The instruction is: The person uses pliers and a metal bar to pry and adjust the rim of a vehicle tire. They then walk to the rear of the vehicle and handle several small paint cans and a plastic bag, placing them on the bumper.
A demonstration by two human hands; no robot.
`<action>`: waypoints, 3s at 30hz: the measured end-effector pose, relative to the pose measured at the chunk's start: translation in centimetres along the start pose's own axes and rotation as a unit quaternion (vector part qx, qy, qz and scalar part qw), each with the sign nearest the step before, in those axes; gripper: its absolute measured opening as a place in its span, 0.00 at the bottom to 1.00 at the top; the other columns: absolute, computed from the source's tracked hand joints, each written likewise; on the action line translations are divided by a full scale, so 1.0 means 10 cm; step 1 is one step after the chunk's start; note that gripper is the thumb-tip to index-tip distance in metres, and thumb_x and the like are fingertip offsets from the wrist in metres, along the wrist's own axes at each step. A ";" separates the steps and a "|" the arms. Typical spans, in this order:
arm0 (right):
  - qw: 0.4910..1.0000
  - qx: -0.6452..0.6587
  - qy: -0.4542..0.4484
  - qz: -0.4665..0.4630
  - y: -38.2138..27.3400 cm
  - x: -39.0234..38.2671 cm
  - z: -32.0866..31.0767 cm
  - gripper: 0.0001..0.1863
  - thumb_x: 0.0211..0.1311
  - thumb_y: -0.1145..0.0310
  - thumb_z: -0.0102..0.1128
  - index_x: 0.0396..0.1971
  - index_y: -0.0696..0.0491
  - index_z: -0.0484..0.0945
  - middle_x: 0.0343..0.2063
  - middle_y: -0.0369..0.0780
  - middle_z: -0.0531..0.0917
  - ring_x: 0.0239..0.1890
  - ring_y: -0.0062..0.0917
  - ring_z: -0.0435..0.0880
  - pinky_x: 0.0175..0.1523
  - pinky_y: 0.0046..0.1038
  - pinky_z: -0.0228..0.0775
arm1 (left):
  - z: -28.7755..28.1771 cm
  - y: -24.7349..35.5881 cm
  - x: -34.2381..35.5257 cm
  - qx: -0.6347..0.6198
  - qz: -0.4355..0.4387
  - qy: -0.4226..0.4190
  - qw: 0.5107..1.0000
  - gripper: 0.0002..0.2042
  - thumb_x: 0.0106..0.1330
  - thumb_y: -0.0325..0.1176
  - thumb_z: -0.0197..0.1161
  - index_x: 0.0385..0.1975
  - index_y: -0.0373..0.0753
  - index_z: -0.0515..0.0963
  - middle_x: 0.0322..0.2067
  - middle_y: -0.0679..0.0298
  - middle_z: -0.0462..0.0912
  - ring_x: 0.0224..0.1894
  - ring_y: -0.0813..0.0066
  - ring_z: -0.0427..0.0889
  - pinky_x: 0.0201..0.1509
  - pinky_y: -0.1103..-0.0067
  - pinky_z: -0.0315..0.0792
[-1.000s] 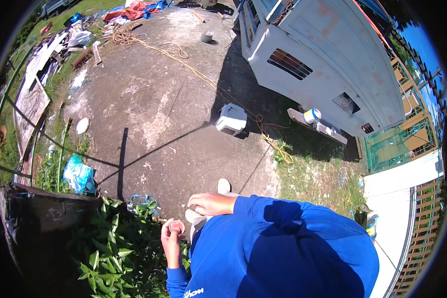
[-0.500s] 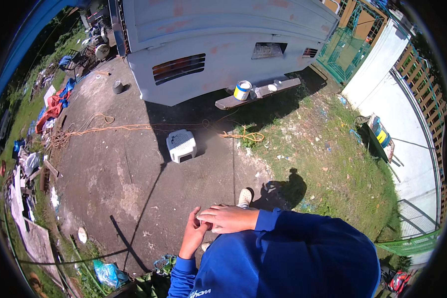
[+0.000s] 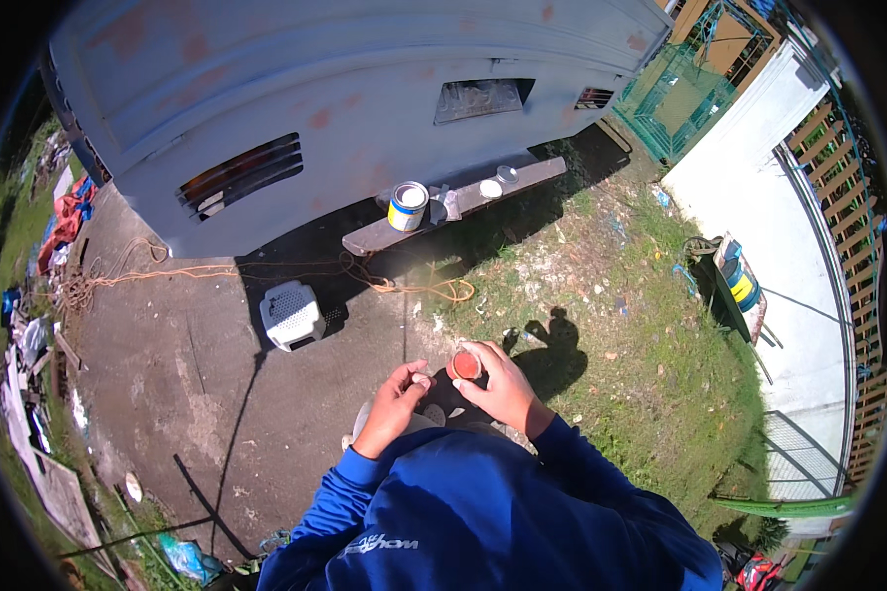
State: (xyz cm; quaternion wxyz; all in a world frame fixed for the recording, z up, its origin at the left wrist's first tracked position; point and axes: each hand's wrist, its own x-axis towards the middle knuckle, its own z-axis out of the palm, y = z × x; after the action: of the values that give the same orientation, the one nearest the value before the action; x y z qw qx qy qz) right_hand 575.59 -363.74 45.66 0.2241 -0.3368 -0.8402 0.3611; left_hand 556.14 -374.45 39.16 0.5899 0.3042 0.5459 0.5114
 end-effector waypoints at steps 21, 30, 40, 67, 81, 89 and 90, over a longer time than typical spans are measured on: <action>0.978 -0.027 0.031 0.203 3.00 2.44 -0.91 0.32 0.56 0.64 0.71 0.57 0.62 0.68 0.52 0.53 0.72 0.51 0.46 0.78 0.55 0.40 0.72 | 0.12 0.09 3.55 0.144 -0.078 -0.062 0.985 0.21 0.72 0.35 0.61 0.59 0.30 0.72 0.40 0.60 0.84 0.41 0.74 0.81 0.50 0.78 0.74; 0.984 -0.110 -0.106 0.096 4.60 4.33 -0.53 0.33 0.56 0.63 0.70 0.60 0.59 0.70 0.55 0.52 0.72 0.53 0.49 0.77 0.57 0.42 0.72 | 0.22 -0.20 3.85 0.028 -0.088 0.174 0.980 0.18 0.72 0.36 0.61 0.55 0.30 0.74 0.40 0.61 0.83 0.44 0.76 0.80 0.52 0.79 0.73; 0.945 0.077 -0.314 -0.047 3.72 4.66 -0.91 0.37 0.54 0.65 0.73 0.62 0.59 0.66 0.51 0.45 0.73 0.52 0.32 0.77 0.56 0.33 0.71 | 1.10 0.11 4.75 0.112 0.071 0.379 0.916 0.33 0.59 0.26 0.71 0.65 0.39 0.64 0.58 0.55 0.69 0.51 0.68 0.79 0.50 0.76 0.76; 0.815 0.400 -0.407 -0.098 2.49 5.02 -1.97 0.20 0.68 0.78 0.54 0.60 0.61 0.70 0.54 0.42 0.76 0.55 0.26 0.79 0.61 0.30 0.72 | 1.35 1.36 4.39 -0.335 0.319 0.288 0.838 0.29 0.66 0.42 0.67 0.62 0.37 0.64 0.55 0.53 0.78 0.54 0.63 0.82 0.58 0.67 0.79; 0.801 0.083 -0.233 -0.545 2.23 5.13 -2.12 0.13 0.51 0.75 0.69 0.39 0.53 0.82 0.41 0.38 0.84 0.46 0.34 0.82 0.53 0.36 0.71 | 1.45 1.54 4.52 -0.382 0.323 0.267 0.824 0.24 0.76 0.41 0.55 0.65 0.36 0.63 0.58 0.57 0.74 0.55 0.69 0.80 0.53 0.71 0.82; 0.790 0.021 -0.230 -0.568 2.34 5.06 -2.12 0.13 0.52 0.74 0.70 0.39 0.55 0.83 0.42 0.40 0.85 0.49 0.36 0.84 0.57 0.40 0.75 | 1.51 1.41 4.64 -0.229 0.334 0.310 0.860 0.31 0.64 0.17 0.63 0.67 0.31 0.61 0.63 0.54 0.70 0.62 0.69 0.74 0.66 0.71 0.72; 0.786 0.016 -0.232 -0.573 2.35 5.06 -2.12 0.13 0.52 0.73 0.70 0.39 0.55 0.83 0.42 0.40 0.85 0.49 0.36 0.84 0.56 0.39 0.75 | 1.52 1.38 4.65 -0.223 0.329 0.312 0.863 0.31 0.64 0.18 0.63 0.67 0.31 0.61 0.63 0.55 0.71 0.62 0.70 0.74 0.66 0.72 0.72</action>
State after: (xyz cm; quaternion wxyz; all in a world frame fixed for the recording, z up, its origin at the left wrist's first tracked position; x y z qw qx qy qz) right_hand 564.22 -305.23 48.16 0.1936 0.3035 -0.8997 0.2470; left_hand 561.37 -323.91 39.69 0.2378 0.1507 0.4409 0.8523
